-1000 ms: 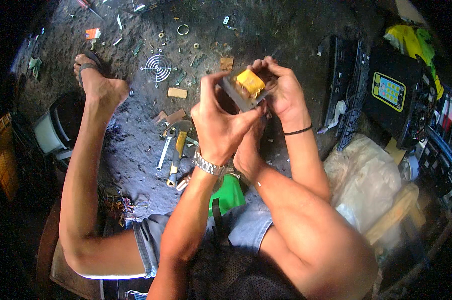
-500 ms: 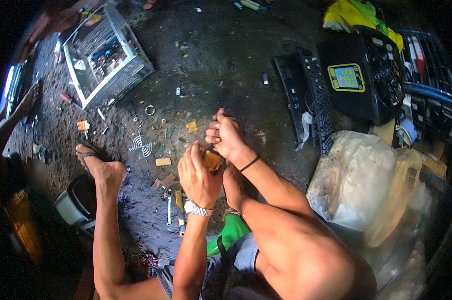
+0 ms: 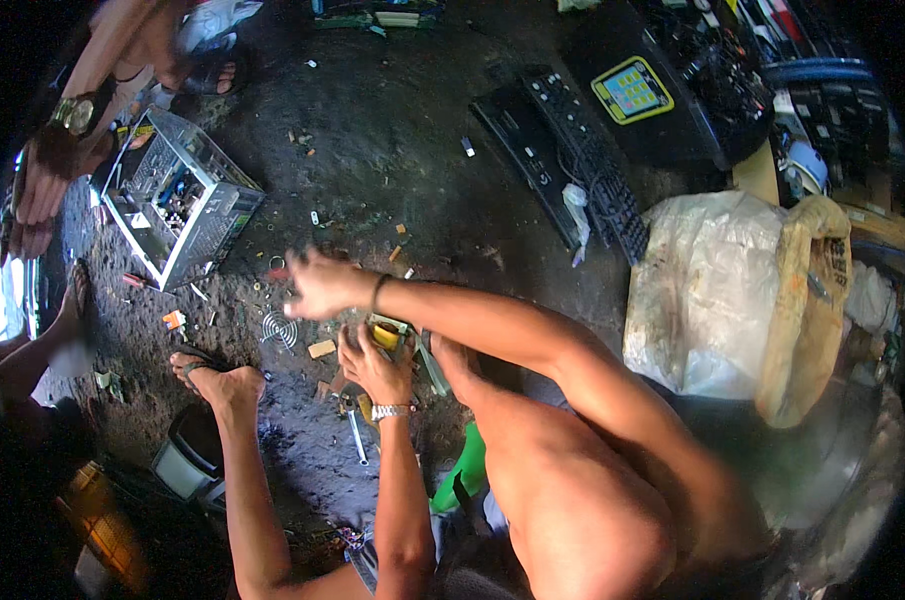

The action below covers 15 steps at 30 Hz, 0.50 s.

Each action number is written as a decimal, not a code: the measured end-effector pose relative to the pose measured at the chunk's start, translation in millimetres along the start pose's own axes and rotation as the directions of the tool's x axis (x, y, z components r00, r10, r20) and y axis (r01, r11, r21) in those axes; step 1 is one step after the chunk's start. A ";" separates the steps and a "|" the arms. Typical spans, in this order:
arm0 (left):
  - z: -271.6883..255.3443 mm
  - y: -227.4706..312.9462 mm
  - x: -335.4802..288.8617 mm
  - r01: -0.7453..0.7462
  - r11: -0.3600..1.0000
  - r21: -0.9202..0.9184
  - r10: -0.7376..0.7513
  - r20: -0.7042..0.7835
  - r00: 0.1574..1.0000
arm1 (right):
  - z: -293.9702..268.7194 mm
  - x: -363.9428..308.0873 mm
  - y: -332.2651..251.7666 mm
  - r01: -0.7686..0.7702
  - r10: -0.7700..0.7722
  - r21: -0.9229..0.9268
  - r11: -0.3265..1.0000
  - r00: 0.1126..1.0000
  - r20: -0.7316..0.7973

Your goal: The person sits on the floor and uses a hammer and pliers to disassemble and manipulate a small yellow electronic component. They repeatedly strike the component with the hammer and use pliers to adjust or remove parts.

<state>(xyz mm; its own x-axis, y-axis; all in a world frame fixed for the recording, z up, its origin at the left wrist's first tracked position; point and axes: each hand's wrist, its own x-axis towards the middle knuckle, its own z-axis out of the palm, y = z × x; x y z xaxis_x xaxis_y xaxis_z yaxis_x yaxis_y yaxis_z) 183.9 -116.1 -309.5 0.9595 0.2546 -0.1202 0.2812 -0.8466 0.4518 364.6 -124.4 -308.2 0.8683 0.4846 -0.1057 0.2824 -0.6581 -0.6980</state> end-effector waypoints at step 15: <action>-345.5 250.1 -20.6 -0.569 0.119 -0.814 0.992 0.067 0.111 | -156.0 -25.4 -74.1 0.373 -0.167 -0.740 0.560 0.926 0.340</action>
<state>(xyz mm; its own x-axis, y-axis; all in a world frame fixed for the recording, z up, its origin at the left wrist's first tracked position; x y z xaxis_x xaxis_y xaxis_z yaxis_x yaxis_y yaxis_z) 229.9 -171.6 111.4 0.3862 -0.8426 0.3753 -0.5233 0.1349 0.8414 385.2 -177.9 -143.3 0.6179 0.7544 -0.2217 0.7836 -0.6141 0.0941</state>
